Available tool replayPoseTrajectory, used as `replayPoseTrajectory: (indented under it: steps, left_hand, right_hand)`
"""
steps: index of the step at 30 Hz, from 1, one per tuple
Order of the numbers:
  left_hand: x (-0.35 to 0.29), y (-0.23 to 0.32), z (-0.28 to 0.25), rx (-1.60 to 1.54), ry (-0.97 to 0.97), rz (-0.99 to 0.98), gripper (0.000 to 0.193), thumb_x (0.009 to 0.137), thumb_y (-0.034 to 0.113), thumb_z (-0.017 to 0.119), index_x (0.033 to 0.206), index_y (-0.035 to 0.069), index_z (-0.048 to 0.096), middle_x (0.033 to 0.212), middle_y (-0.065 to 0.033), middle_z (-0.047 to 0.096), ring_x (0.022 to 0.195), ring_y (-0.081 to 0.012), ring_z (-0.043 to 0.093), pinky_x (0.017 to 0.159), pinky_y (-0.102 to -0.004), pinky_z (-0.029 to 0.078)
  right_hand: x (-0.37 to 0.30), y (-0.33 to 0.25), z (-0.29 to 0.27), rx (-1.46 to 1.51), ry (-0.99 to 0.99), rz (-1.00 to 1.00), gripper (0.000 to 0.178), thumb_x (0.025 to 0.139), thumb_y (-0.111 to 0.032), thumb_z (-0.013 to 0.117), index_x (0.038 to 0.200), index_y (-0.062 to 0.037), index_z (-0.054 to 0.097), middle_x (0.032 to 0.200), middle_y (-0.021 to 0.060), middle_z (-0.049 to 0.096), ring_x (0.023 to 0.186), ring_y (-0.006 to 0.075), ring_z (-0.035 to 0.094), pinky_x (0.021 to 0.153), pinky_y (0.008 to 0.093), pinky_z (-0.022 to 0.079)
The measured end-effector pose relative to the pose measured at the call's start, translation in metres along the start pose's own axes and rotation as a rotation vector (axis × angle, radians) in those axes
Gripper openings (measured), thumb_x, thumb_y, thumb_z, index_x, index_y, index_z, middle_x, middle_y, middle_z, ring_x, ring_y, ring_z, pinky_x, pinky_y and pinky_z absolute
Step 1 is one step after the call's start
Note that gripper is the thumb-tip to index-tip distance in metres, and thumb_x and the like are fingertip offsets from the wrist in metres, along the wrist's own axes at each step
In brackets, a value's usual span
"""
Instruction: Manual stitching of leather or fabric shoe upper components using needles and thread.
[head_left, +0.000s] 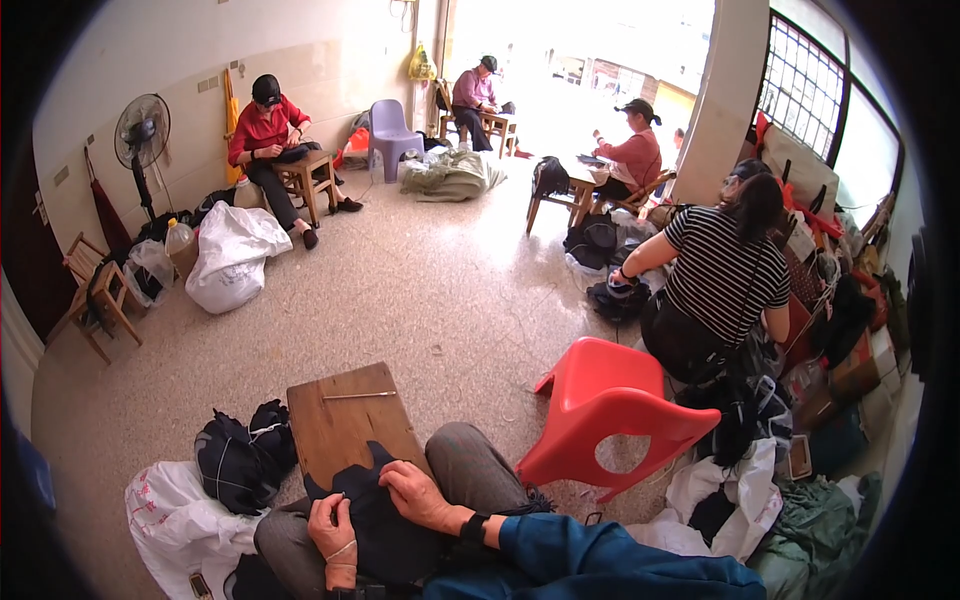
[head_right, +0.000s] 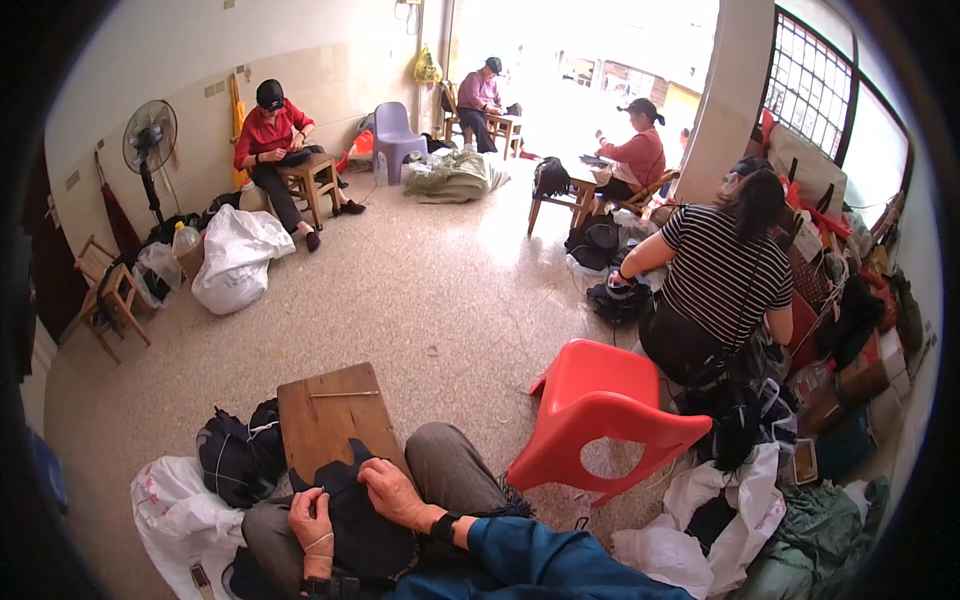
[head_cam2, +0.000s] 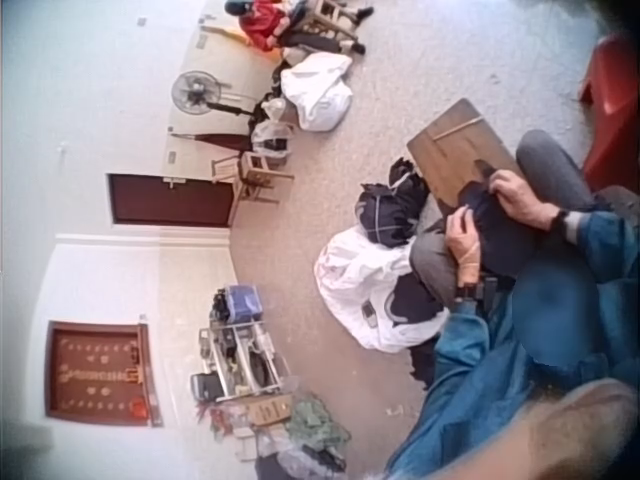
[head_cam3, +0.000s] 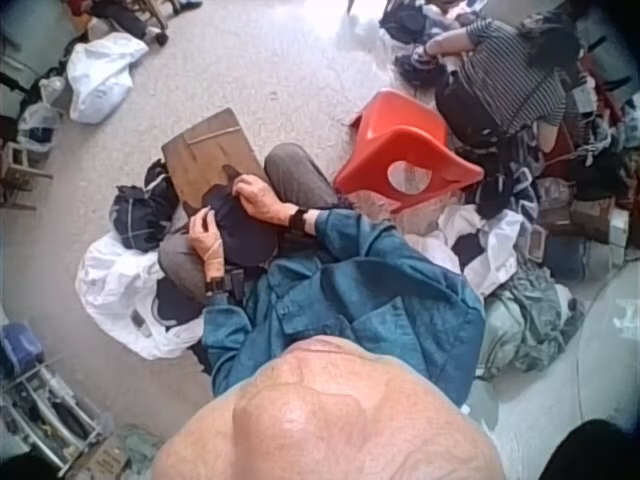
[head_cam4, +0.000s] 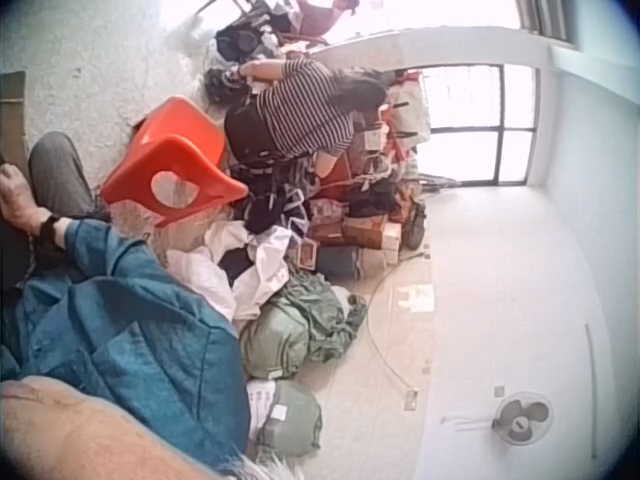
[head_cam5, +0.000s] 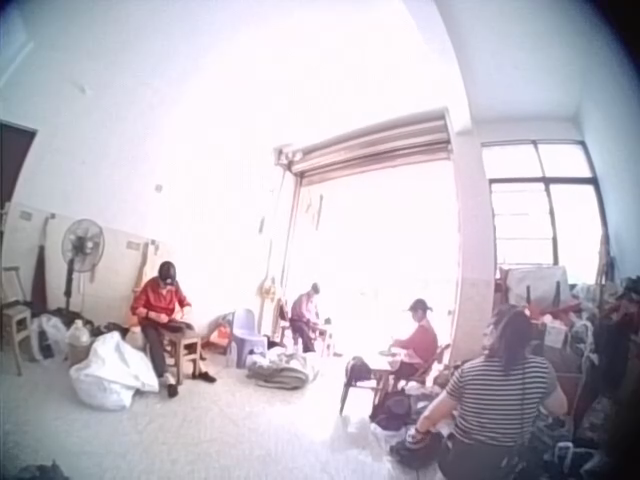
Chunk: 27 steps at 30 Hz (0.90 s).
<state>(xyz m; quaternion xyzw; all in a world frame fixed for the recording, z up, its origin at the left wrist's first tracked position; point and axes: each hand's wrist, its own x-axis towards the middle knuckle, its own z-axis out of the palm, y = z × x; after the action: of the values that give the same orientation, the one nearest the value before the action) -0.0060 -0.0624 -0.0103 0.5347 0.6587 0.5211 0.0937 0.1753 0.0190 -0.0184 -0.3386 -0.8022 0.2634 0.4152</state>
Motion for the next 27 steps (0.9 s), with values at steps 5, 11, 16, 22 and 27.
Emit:
replayPoseTrajectory:
  steps: [5, 11, 16, 22, 27]
  left_hand:
    - [-0.004, 0.0, -0.004, 0.02, -0.006, -0.005, 0.009, 0.086, 0.001, 0.074, 0.093, -0.001, 0.069, 0.084, -0.0127, 0.066, 0.077, -0.0278, 0.065, 0.071, -0.0356, 0.052]
    - [-0.012, -0.004, -0.007, 0.054, -0.007, -0.021, 0.007, 0.087, 0.001, 0.073, 0.092, 0.0, 0.068, 0.086, -0.013, 0.066, 0.079, -0.029, 0.066, 0.072, -0.0366, 0.053]
    - [0.001, -0.002, -0.003, -0.031, 0.007, 0.035, 0.005, 0.087, 0.001, 0.073, 0.09, 0.001, 0.069, 0.087, -0.0132, 0.067, 0.079, -0.0294, 0.067, 0.072, -0.0363, 0.053]
    - [-0.001, 0.004, 0.001, -0.011, 0.035, -0.082, 0.009, 0.086, 0.001, 0.076, 0.094, 0.001, 0.072, 0.081, -0.0082, 0.065, 0.066, -0.0183, 0.06, 0.062, -0.0296, 0.047]
    - [-0.007, 0.003, -0.006, 0.037, 0.05, -0.064, 0.008, 0.09, 0.001, 0.073, 0.098, 0.001, 0.073, 0.083, -0.0081, 0.065, 0.068, -0.0174, 0.061, 0.062, -0.0293, 0.048]
  right_hand:
    - [-0.004, -0.003, 0.003, 0.013, -0.005, 0.004, 0.016, 0.084, 0.006, 0.062, 0.098, -0.001, 0.062, 0.108, 0.0151, 0.063, 0.104, 0.0365, 0.062, 0.09, 0.042, 0.052]
    - [-0.008, -0.004, 0.007, 0.035, -0.021, -0.009, 0.019, 0.081, 0.009, 0.06, 0.097, -0.0017, 0.063, 0.107, 0.0157, 0.063, 0.103, 0.0368, 0.062, 0.09, 0.0425, 0.052]
    - [0.003, 0.001, 0.003, 0.054, 0.048, -0.069, 0.02, 0.077, 0.013, 0.058, 0.091, -0.0013, 0.062, 0.101, 0.018, 0.063, 0.099, 0.0393, 0.062, 0.088, 0.0447, 0.052]
    - [0.005, 0.004, 0.001, 0.035, 0.019, -0.017, 0.019, 0.08, 0.01, 0.059, 0.094, -0.0017, 0.063, 0.104, 0.017, 0.063, 0.1, 0.039, 0.062, 0.088, 0.0441, 0.052]
    - [0.003, 0.0, 0.003, 0.033, -0.009, -0.014, 0.015, 0.084, 0.008, 0.06, 0.095, -0.0014, 0.064, 0.105, 0.0166, 0.063, 0.099, 0.038, 0.063, 0.087, 0.0434, 0.053]
